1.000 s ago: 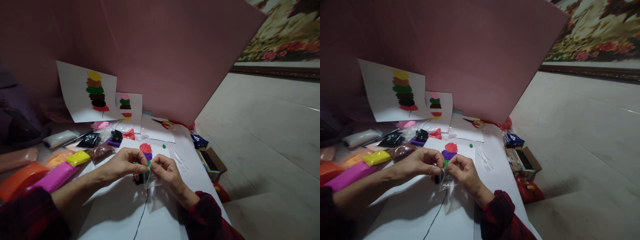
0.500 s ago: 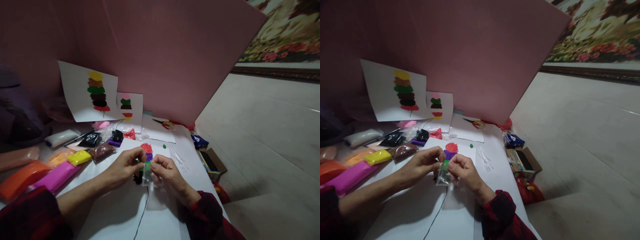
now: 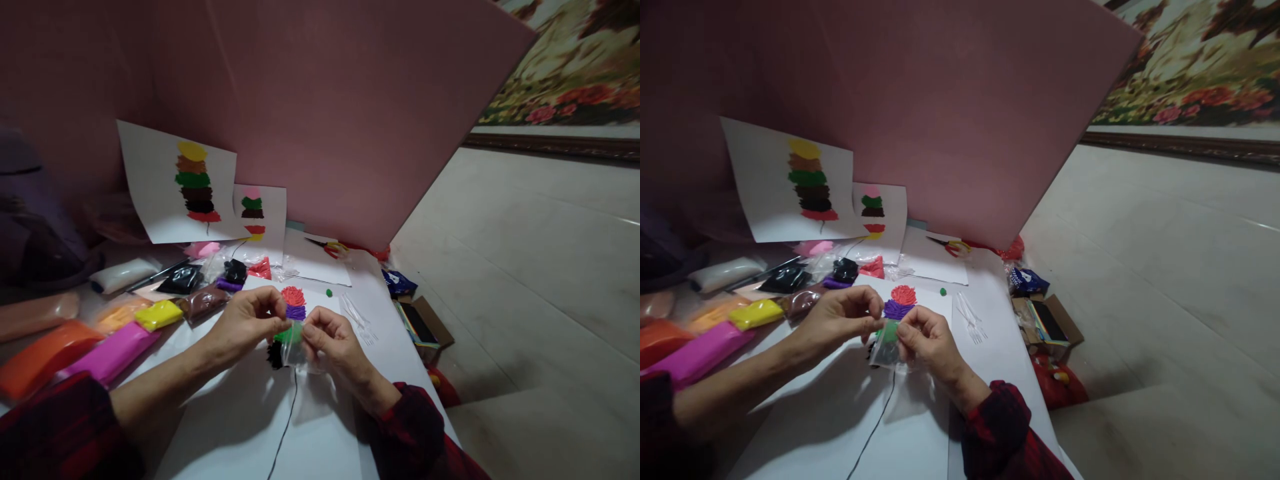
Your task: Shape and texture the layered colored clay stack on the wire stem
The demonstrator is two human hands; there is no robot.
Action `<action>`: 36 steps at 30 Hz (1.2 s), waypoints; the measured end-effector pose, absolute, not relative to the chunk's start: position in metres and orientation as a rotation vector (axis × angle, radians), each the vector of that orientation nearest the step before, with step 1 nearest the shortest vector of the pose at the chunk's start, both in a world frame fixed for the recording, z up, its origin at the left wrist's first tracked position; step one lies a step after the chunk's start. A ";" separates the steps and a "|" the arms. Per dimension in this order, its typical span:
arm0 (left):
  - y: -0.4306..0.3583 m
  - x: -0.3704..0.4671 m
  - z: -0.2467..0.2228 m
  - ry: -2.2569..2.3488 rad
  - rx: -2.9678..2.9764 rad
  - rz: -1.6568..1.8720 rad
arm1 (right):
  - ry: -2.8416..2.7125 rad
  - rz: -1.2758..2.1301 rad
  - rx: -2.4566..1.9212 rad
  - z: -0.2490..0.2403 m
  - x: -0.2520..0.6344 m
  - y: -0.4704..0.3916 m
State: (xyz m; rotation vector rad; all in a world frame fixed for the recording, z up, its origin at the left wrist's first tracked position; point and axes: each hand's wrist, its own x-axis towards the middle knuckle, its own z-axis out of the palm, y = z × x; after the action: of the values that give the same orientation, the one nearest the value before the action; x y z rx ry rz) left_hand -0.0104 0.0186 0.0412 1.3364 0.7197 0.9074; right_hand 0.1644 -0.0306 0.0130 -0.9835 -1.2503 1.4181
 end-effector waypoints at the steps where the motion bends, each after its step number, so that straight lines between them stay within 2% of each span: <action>1: 0.020 -0.011 0.042 0.736 1.316 0.971 | -1.258 1.373 -0.991 0.014 0.165 -0.031; 4: 0.022 -0.013 0.043 0.757 1.300 1.023 | -1.359 1.098 -1.070 0.015 0.164 -0.035; 8: 0.019 -0.012 0.035 0.756 1.505 0.836 | -1.608 0.607 -1.153 0.016 0.161 -0.042; 13: 0.017 -0.009 0.027 0.587 1.536 0.920 | -1.758 0.319 -1.041 0.018 0.160 -0.044; 23: 0.018 -0.010 0.031 0.559 1.515 0.956 | -1.899 0.177 -0.929 0.021 0.162 -0.043; 36: 0.014 -0.009 0.026 0.625 2.402 1.103 | -1.887 0.151 -1.065 0.017 0.161 -0.042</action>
State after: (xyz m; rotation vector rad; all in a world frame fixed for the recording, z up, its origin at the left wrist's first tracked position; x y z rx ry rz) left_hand -0.0094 0.0139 0.0262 2.4024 0.6253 1.1027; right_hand 0.1614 -0.0421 0.0169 -1.0654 -1.8871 0.1511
